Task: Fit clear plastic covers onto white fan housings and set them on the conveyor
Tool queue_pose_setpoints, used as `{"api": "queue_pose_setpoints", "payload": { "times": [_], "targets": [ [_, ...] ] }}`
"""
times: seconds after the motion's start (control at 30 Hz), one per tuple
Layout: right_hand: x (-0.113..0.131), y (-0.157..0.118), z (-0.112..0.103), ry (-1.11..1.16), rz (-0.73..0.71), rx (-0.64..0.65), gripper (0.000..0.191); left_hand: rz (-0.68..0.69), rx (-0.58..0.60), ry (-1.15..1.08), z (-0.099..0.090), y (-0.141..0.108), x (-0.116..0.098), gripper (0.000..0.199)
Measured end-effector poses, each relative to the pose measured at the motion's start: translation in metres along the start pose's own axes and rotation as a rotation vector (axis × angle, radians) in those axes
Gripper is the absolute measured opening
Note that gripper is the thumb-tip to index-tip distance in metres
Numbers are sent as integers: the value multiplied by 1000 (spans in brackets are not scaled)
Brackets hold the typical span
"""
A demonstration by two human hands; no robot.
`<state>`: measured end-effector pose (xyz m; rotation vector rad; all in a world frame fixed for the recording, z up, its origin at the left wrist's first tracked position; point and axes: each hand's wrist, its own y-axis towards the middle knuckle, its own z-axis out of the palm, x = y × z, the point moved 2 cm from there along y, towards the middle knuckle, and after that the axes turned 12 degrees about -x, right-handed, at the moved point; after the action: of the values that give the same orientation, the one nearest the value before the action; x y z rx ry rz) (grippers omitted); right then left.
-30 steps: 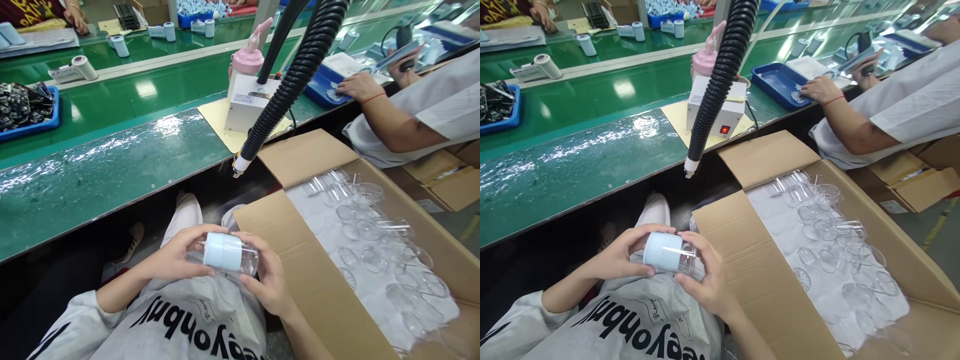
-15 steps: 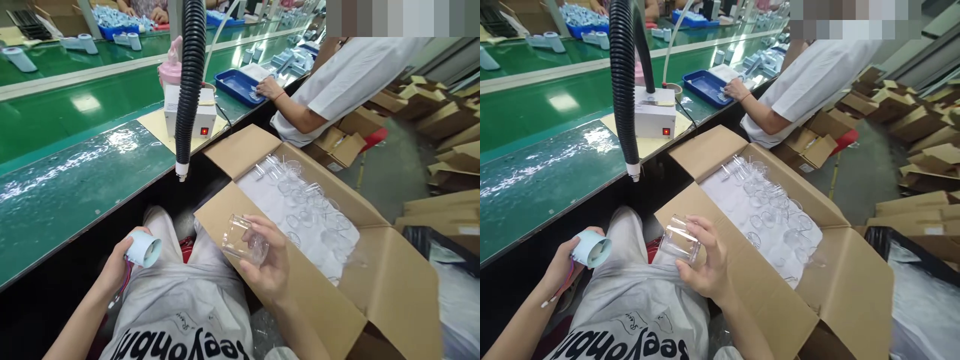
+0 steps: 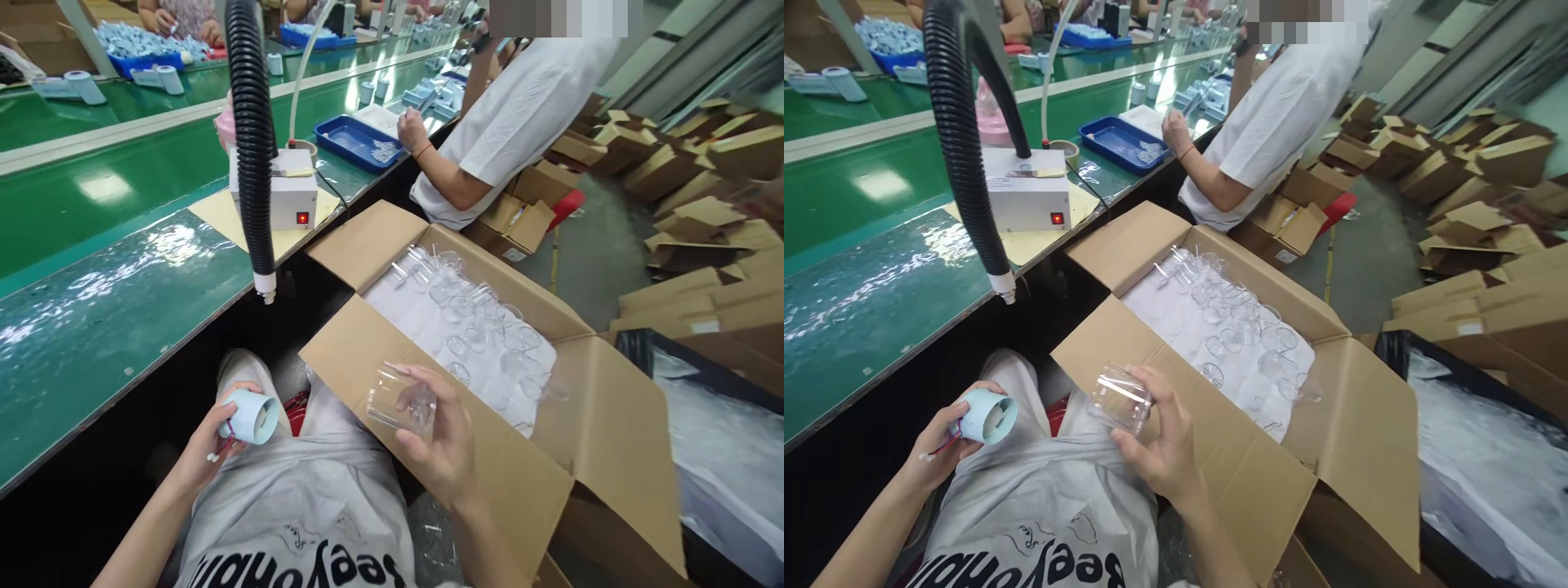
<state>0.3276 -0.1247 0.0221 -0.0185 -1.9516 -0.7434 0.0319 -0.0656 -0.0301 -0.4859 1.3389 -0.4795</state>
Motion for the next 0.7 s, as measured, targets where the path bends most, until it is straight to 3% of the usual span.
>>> {"api": "queue_pose_setpoints", "payload": {
  "times": [0.1,0.17,0.23,0.3,0.37,0.43,0.5,0.6,0.7],
  "targets": [
    [-19,-26,-57,-373,249,-280,49,-69,47,36,8,7,3,51],
    [-24,-57,-113,-720,484,-619,62,-96,89,78,15,14,5,49],
    [-19,-98,-168,-1077,731,-822,75,-82,122,116,25,23,7,46],
    [-13,-140,-207,-1296,1018,-809,85,-45,129,137,36,32,6,42],
    [-11,-167,-227,-1388,1063,-737,91,-30,137,143,49,37,4,39],
    [-18,-169,-229,-1413,833,-714,89,-45,158,149,61,38,1,36],
    [-36,-144,-217,-1287,545,-646,78,-58,205,134,68,35,-2,37],
    [-84,-77,-178,-927,348,-338,53,-63,234,68,68,27,-6,43],
    [-139,-8,-131,-780,243,-177,36,-48,162,35,58,18,-8,53]
  ]
}}
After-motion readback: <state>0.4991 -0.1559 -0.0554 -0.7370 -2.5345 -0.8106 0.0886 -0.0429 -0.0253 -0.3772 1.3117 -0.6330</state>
